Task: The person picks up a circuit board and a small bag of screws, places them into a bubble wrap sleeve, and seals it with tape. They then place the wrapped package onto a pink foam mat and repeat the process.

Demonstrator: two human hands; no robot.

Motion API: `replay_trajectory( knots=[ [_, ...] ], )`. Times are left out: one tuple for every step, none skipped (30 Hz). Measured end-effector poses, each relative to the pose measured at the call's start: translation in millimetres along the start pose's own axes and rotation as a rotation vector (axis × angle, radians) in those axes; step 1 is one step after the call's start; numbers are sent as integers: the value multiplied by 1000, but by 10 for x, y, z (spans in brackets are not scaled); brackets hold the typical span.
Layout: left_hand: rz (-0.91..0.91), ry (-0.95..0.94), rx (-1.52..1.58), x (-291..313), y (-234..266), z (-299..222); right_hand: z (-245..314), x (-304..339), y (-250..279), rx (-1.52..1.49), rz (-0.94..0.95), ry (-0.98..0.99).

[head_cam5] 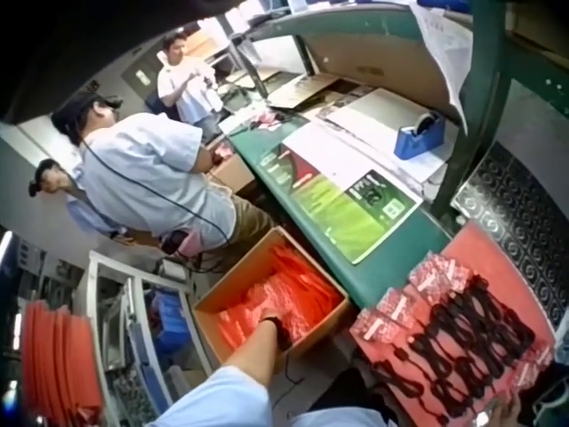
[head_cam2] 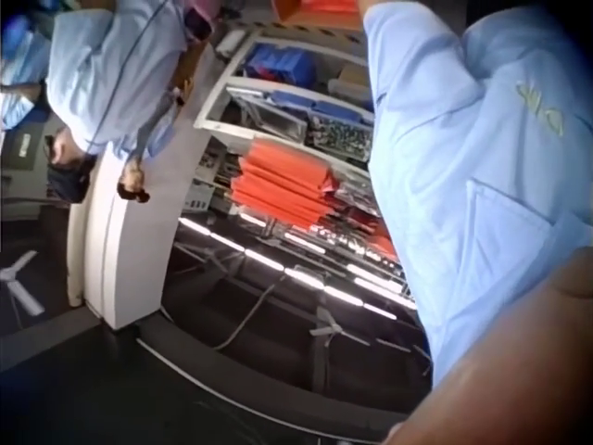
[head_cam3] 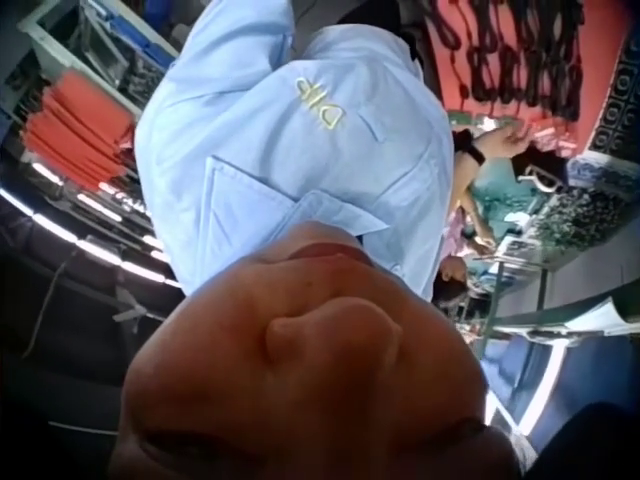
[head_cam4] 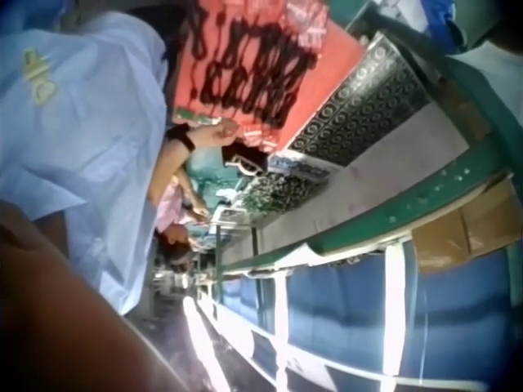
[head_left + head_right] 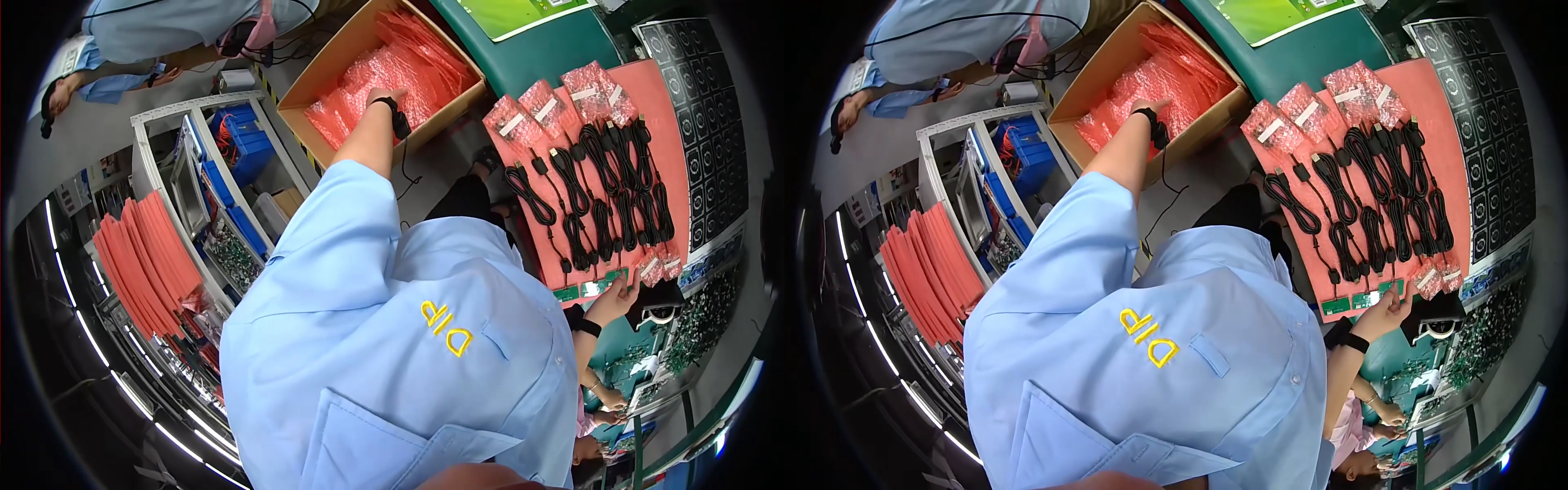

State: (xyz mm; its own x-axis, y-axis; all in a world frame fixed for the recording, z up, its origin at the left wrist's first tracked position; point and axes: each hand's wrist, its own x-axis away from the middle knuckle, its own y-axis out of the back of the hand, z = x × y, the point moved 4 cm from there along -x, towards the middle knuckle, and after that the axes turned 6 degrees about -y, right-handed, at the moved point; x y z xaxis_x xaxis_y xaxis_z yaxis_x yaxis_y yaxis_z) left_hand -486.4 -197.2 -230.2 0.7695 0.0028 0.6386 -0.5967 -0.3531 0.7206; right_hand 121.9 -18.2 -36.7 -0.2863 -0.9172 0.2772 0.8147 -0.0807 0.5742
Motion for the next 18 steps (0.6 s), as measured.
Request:
replay_trajectory(
  knots=[
    [7, -33, -58, 40, 27, -67, 43, 21, -71, 12, 21, 65],
    [15, -37, -61, 44, 39, -89, 75, 44, -130, 23, 41, 130],
    [-14, -97, -36, 68, 77, -123, 80, 60, -140, 27, 33, 129],
    [-43, -157, -10, 86, 117, -156, 61, 75, -151, 20, 49, 122],
    [-73, -219, 15, 95, 154, -192, 38, 88, -152, 12, 64, 113],
    [-77, -222, 19, 26, 230, -109, 53, 85, -182, -3, 90, 111],
    [-59, -245, 23, -134, 238, 9, 70, 77, -182, -10, 81, 110],
    [-41, -268, 27, -293, 221, 115, 71, 56, -186, -21, 83, 111],
    [-14, -297, 17, -298, 215, 68, 30, 82, -176, -29, 74, 99],
    [-2, -314, 0, -304, 169, -12, -17, 104, -166, -37, 65, 86],
    [70, -221, -19, -311, 83, -53, -57, 87, -140, -41, 43, 67],
    [140, -128, -44, -295, -6, -111, -92, 41, -121, -30, 70, 77],
    [199, -25, -63, -334, -64, -86, -97, -26, -142, -21, 111, 94],
    [200, -33, -80, -403, -114, -67, -113, -54, -151, -12, 153, 111],
    [152, -43, -118, -528, -178, -79, -134, -36, -133, -22, 133, 83],
    [96, -40, -140, -595, -192, -32, -87, -51, -119, 11, 146, 116],
    [37, -35, -159, -667, -173, 18, -50, -64, -119, 44, 165, 150],
    [48, -37, -173, -629, -249, -28, -73, -92, -76, 91, 172, 184]
  ],
)
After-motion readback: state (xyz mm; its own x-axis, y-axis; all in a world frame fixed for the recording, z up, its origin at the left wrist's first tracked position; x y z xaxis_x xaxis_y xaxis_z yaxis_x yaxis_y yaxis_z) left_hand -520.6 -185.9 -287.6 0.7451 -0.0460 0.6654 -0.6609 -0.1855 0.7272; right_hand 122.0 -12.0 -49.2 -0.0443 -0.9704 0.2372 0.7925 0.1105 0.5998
